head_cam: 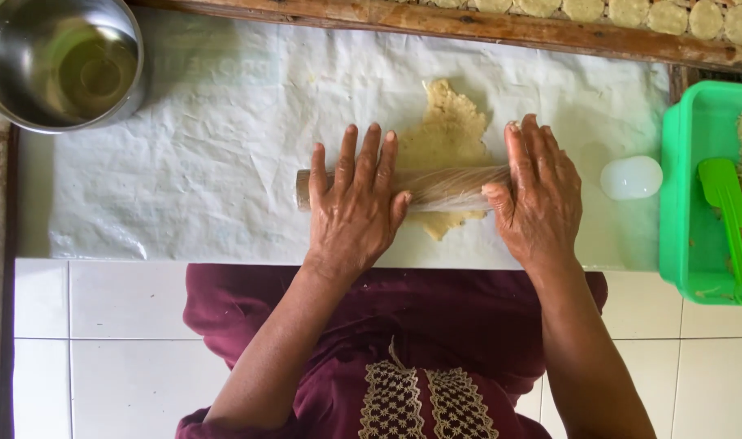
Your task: Preparing thin dough sheets and filling them to make snacks.
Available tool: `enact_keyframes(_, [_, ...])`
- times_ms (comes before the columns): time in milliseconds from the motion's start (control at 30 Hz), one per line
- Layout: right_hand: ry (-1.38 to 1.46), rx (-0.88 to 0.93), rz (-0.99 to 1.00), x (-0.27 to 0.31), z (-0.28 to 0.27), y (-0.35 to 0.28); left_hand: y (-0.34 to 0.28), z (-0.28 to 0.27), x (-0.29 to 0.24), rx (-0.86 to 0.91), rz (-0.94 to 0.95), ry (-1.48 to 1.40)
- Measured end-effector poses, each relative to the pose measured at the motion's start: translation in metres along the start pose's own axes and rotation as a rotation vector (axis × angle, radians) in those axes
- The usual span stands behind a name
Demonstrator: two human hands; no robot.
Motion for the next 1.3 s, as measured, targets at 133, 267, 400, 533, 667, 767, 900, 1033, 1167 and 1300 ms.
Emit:
enact_keyframes(133, [-0.083, -0.084, -0.050, 0.008, 0.004, -0.030, -0.027, 0.001, -0.011, -0.067, 0.062, -0.036])
enact_keyframes(267, [-0.081, -0.082, -0.117, 0.009, -0.014, -0.033, -0.032, -0.002, -0.005, -0.147, 0.141, 0.043])
enact_keyframes(400, [-0.063, 0.117, -0.150, 0.005, -0.026, -0.019, -0.012, -0.021, 0.002, -0.075, 0.269, 0.101])
enact_keyframes(533, [-0.001, 0.161, -0.131, 0.021, -0.061, -0.025, -0.018, -0.069, -0.003, -0.080, 0.383, 0.000])
enact_keyframes(667, [0.035, 0.164, -0.113, 0.026, -0.034, -0.061, -0.042, -0.040, -0.006, -0.046, 0.395, 0.044])
enact_keyframes(767, [0.047, 0.156, -0.076, 0.025, -0.013, -0.067, -0.046, -0.023, -0.008, -0.002, 0.372, 0.068])
enact_keyframes(900, [0.003, 0.049, -0.047, 0.019, -0.010, -0.049, -0.027, -0.022, -0.007, 0.036, 0.294, -0.028])
enact_keyframes(1033, [-0.033, 0.046, -0.013, 0.006, -0.006, -0.018, 0.002, -0.013, 0.007, 0.060, 0.215, -0.035])
enact_keyframes(1167, [-0.022, 0.092, 0.016, -0.019, -0.001, 0.025, 0.051, -0.013, 0.017, 0.087, 0.195, 0.010])
enact_keyframes(1300, [0.011, 0.148, 0.030, -0.041, 0.007, 0.076, 0.099, -0.017, 0.034, 0.050, 0.146, 0.044])
Point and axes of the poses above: each hand's wrist, its own y-axis towards the middle knuckle, its own z-axis out of the palm, x = y × z, the point moved 8 cm from there along y, towards the middle knuckle, and after that the axes turned 11 degrees about x, right-handed, at the moved point
